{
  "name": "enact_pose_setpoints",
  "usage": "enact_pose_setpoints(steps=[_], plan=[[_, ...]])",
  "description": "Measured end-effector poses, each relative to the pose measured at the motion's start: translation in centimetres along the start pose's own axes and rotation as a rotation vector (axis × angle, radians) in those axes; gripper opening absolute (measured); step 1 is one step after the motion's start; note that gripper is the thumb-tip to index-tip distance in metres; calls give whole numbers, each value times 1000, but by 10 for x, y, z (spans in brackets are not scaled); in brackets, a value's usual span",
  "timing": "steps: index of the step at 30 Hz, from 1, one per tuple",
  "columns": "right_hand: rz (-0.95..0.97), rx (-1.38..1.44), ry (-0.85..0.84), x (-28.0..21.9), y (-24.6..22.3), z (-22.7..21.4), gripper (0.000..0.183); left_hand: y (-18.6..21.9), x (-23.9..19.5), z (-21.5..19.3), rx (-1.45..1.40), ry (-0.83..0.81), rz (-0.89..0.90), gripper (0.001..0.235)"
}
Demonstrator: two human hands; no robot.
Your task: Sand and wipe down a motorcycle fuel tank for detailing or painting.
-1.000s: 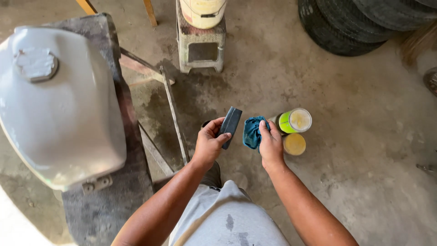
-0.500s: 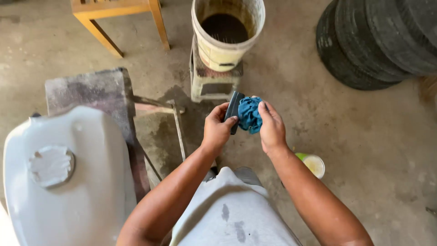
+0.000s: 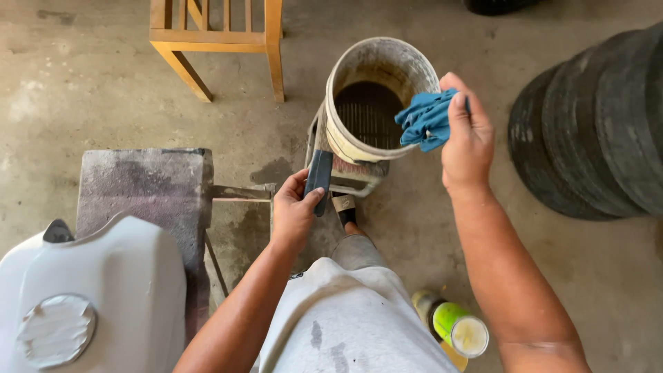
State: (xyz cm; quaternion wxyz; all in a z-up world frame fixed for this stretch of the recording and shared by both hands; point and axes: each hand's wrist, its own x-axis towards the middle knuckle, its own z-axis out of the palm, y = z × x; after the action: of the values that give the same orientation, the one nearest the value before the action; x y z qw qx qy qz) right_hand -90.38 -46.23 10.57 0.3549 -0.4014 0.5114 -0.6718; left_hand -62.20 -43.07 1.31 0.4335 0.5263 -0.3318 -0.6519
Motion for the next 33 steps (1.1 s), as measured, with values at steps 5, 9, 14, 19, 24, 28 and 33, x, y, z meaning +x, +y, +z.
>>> enact_pose_setpoints(steps=[5, 9, 14, 19, 24, 28, 33], plan=[[-23, -254, -95, 83, 92, -22, 37, -6, 66, 34, -16, 33, 69, 44], [188, -933, -311, 104, 205, -68, 56, -50, 124, 60, 100, 44, 101, 46], [374, -979, -554, 115, 221, -75, 49, -24, 174, 119, 575, 114, 192, 46], [280, -988, -750, 109, 251, -72, 46, -34, 216, 147, 1063, -37, 397, 49], [213, -1250, -1032, 114, 227, -53, 30, -69, 231, 148, 1404, -37, 524, 51], [222, -1213, -1000, 118, 210, -47, 28, -63, 226, 150, 1430, -62, 508, 53], [201, -1211, -1011, 119, 215, -48, 31, -63, 228, 148, 1441, -51, 561, 50]])
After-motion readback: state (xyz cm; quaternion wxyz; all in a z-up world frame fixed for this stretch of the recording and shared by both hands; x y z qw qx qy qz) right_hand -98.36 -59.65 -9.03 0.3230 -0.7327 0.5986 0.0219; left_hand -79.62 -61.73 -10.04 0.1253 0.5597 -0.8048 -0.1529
